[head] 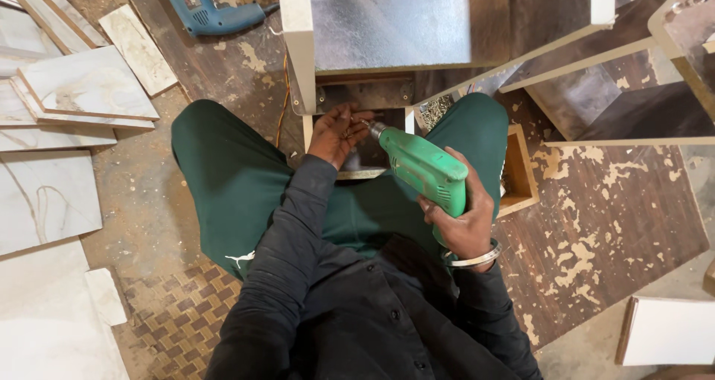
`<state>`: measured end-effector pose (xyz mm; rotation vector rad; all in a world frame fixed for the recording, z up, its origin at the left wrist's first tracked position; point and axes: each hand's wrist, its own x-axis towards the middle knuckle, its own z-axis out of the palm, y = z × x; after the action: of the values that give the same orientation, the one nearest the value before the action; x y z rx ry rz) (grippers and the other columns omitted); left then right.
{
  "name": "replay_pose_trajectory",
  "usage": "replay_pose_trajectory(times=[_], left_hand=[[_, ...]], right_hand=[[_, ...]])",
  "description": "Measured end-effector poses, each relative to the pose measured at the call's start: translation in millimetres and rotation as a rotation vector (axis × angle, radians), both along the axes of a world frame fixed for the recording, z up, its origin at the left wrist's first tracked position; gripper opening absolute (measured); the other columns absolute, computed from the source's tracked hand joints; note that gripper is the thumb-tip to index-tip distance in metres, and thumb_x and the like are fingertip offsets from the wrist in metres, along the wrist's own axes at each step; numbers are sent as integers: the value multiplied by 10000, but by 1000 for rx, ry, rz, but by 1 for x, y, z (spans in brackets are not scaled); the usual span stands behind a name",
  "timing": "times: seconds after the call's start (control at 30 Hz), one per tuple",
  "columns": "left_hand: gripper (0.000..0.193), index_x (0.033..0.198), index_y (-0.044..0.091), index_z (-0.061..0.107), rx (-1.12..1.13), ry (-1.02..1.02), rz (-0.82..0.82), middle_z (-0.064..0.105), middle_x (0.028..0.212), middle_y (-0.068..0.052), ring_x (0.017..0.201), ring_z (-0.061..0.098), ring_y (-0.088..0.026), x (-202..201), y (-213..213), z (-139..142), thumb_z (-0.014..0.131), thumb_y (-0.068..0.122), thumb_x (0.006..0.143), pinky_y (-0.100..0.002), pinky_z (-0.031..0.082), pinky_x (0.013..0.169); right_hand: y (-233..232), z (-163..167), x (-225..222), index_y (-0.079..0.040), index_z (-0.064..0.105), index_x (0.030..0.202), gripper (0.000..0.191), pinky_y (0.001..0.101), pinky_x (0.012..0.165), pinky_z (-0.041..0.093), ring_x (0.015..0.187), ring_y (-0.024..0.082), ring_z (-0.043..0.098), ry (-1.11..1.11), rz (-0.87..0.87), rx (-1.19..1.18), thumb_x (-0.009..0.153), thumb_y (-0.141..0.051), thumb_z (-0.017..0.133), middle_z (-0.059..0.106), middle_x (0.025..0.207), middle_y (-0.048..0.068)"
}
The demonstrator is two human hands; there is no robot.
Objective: The person sits on the floor and uses a green corded drill to fasten screws into a wooden cabinet frame. They repeatedly pick up screws, align the drill, and drive the screws into the wood to assemble the furniture.
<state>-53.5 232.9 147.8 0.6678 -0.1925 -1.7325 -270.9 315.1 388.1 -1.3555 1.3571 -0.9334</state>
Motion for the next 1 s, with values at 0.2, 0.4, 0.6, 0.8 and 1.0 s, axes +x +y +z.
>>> replay_pose_trajectory(times=[0.2,0.4,0.6,0.8,1.0], left_hand=[[205,1138,-27,646,92,-64,73,717,1125,-234,907,720,-229,-1,3,-11,691,132,1017,-342,608,769],[251,1210,-35,699,-23,-11,44,704,1058,-122,888,686,-169,-3,8,-15,689,127,1018,-297,598,769],[260,1162,-50,716,35,9,61,705,916,-91,784,672,-159,-4,10,-16,701,160,1008,-280,572,688],[276,1105,-39,718,102,61,50,697,857,-76,725,672,-158,-6,9,-9,703,212,993,-280,574,653],[275,1090,-38,714,86,95,-1,679,835,-64,713,658,-146,-4,9,-9,706,219,992,-280,561,648]], right_hand=[[-1,4,2,36,481,1476,730,255,581,573,736,117,683,-46,9,3,768,80,656,703,1107,103],[-2,9,6,33,498,1471,725,265,561,562,700,128,668,29,16,-10,774,100,685,709,1055,118],[-1,7,5,29,487,1461,720,273,532,567,694,140,684,-6,5,10,775,94,692,708,1064,121],[3,3,1,37,468,1478,718,273,564,569,710,145,676,-106,12,21,795,85,683,696,1088,137],[6,2,-2,38,444,1489,724,272,563,571,750,162,704,-100,15,32,810,70,692,699,1108,148]])
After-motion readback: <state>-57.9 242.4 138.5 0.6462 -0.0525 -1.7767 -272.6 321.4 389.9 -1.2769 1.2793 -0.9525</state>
